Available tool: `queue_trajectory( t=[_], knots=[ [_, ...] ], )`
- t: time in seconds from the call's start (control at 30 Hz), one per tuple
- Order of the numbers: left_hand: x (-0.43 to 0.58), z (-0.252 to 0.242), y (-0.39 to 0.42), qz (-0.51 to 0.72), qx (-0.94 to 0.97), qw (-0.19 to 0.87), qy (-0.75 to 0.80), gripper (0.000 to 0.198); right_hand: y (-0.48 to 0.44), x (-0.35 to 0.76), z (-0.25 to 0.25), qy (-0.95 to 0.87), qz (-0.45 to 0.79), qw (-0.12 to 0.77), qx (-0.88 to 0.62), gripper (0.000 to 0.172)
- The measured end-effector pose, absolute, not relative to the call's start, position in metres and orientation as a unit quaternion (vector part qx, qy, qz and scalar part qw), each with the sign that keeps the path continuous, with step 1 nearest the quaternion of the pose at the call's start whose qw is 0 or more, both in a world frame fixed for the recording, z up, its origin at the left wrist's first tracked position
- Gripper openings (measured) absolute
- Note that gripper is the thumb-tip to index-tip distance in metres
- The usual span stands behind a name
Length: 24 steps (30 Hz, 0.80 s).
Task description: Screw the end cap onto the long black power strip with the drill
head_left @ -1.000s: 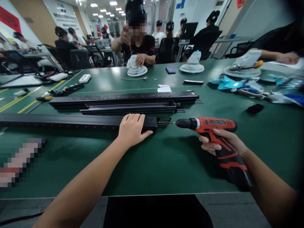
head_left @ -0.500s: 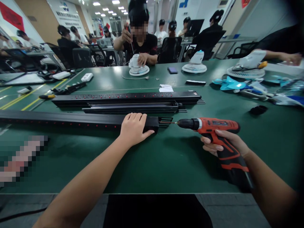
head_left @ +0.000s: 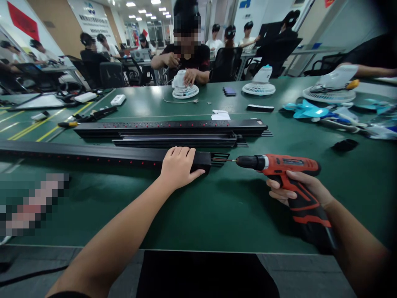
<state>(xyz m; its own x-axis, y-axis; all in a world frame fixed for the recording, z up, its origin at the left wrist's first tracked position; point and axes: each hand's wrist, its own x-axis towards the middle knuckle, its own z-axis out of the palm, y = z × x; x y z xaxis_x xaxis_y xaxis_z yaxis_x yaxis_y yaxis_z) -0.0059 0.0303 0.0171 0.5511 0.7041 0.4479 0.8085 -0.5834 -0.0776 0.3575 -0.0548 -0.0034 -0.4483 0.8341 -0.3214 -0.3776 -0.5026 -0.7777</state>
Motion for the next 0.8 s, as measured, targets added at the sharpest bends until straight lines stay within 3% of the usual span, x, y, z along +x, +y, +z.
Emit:
queue_trajectory(
  t=[0.8],
  knots=[
    [-0.0067,0.0180,0.0294,-0.193,-0.869,0.149,-0.430,0.062,-0.0563,0.3546,-0.0012,-0.317,0.768,0.399,-0.388,0.027]
  ],
)
